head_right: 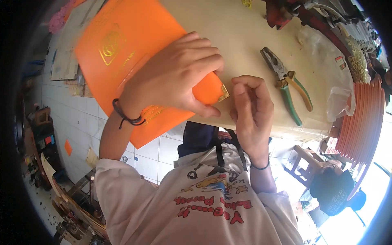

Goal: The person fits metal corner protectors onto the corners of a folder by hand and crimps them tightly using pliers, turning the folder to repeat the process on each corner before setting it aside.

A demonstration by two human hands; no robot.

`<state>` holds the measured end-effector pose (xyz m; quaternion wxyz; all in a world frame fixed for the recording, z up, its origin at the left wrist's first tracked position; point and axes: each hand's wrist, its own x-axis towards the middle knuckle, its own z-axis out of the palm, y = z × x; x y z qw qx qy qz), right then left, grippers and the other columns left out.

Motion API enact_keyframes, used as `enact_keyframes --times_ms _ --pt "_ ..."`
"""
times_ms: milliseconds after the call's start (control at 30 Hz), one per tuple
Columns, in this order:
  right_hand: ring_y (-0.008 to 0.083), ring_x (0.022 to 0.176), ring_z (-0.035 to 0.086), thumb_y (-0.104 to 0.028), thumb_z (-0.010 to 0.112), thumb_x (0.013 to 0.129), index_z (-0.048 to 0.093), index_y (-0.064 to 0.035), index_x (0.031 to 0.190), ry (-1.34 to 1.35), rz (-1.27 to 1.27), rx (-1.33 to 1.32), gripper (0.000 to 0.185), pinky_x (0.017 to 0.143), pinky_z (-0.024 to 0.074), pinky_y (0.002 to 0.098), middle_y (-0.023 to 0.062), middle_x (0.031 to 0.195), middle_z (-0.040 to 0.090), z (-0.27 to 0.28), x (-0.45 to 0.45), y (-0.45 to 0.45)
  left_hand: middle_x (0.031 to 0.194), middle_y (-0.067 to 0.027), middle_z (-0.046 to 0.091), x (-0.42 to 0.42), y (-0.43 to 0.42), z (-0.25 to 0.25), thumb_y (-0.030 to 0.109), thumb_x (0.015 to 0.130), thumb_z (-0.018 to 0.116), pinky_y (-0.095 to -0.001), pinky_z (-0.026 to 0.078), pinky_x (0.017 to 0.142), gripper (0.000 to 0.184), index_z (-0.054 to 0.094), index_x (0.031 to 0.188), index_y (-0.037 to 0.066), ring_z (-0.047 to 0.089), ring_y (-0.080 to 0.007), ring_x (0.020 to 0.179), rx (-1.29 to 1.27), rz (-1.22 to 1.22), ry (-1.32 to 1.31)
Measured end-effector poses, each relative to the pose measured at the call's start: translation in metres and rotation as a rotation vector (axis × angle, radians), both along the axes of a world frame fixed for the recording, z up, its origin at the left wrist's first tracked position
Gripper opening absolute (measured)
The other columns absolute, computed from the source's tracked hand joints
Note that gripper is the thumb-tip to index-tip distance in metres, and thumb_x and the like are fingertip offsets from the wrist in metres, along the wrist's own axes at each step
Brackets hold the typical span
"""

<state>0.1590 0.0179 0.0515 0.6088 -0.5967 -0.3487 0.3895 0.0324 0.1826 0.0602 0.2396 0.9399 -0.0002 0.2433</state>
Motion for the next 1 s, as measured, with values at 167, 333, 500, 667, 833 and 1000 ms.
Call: enact_keyframes --times_ms 167,333,500,667,833,1000 --pt "0.0077 0.056 0.053 -0.002 0.073 0.083 0.060 0.0031 0.114 -0.405 0.153 0.050 0.033 0.054 0.0456 0.0223 0.0037 0.082 0.059 -0.001 0.012 -0.005 0.077 -0.0058 0.055 -0.002 -0.001 0.007 0.043 0.054 0.086 -0.0350 0.041 0.076 0.055 0.055 0.080 0.005 0.052 -0.0244 0.077 0.006 -0.001 0.040" --pt "0.0073 0.058 0.058 -0.008 0.081 0.075 0.066 0.0025 0.102 -0.696 0.154 0.094 0.033 0.052 0.0460 0.0232 0.0072 0.085 0.064 0.001 0.018 -0.001 0.077 -0.0052 0.055 -0.002 -0.001 0.010 0.045 0.056 0.086 -0.0343 0.040 0.078 0.056 0.056 0.081 0.005 0.052 -0.0238 0.076 0.031 -0.002 0.107" --pt "0.0071 0.058 0.059 -0.011 0.082 0.074 0.067 0.0009 0.098 -0.596 0.207 -0.003 0.030 0.054 0.0459 0.0217 0.0039 0.072 0.065 -0.001 0.026 0.004 0.077 -0.0061 0.057 -0.001 -0.002 0.012 0.050 0.059 0.082 -0.0344 0.040 0.085 0.056 0.059 0.082 0.004 0.055 -0.0232 0.079 0.085 0.009 0.150" --pt "0.0073 0.061 0.061 -0.008 0.082 0.073 0.069 0.0012 0.089 -0.476 0.202 0.075 0.023 0.056 0.0469 0.0230 0.0062 0.072 0.070 -0.001 0.029 0.006 0.078 -0.0065 0.059 0.001 -0.010 0.014 0.051 0.061 0.081 -0.0336 0.040 0.089 0.056 0.061 0.084 0.004 0.056 -0.0236 0.082 0.047 0.018 0.225" --pt "0.0195 0.080 0.066 -0.009 0.081 0.072 0.070 -0.0016 0.094 -0.905 0.104 0.258 0.025 0.070 0.0510 0.0315 0.0080 0.084 0.070 0.015 0.029 -0.019 0.082 -0.0063 0.061 -0.001 -0.013 0.008 0.048 0.062 0.080 -0.0339 0.040 0.092 0.051 0.062 0.084 0.005 0.056 -0.0248 0.085 0.020 0.021 0.234" --pt "0.0298 0.106 0.057 -0.021 0.078 0.077 0.062 -0.0073 0.116 -1.380 -0.132 -0.026 0.044 0.091 0.0425 0.0409 0.0110 0.112 0.063 0.022 0.066 -0.045 0.081 -0.0049 0.059 0.000 -0.017 0.004 0.040 0.068 0.077 -0.0340 0.040 0.086 0.040 0.058 0.080 0.006 0.054 -0.0231 0.082 0.035 0.032 0.180"
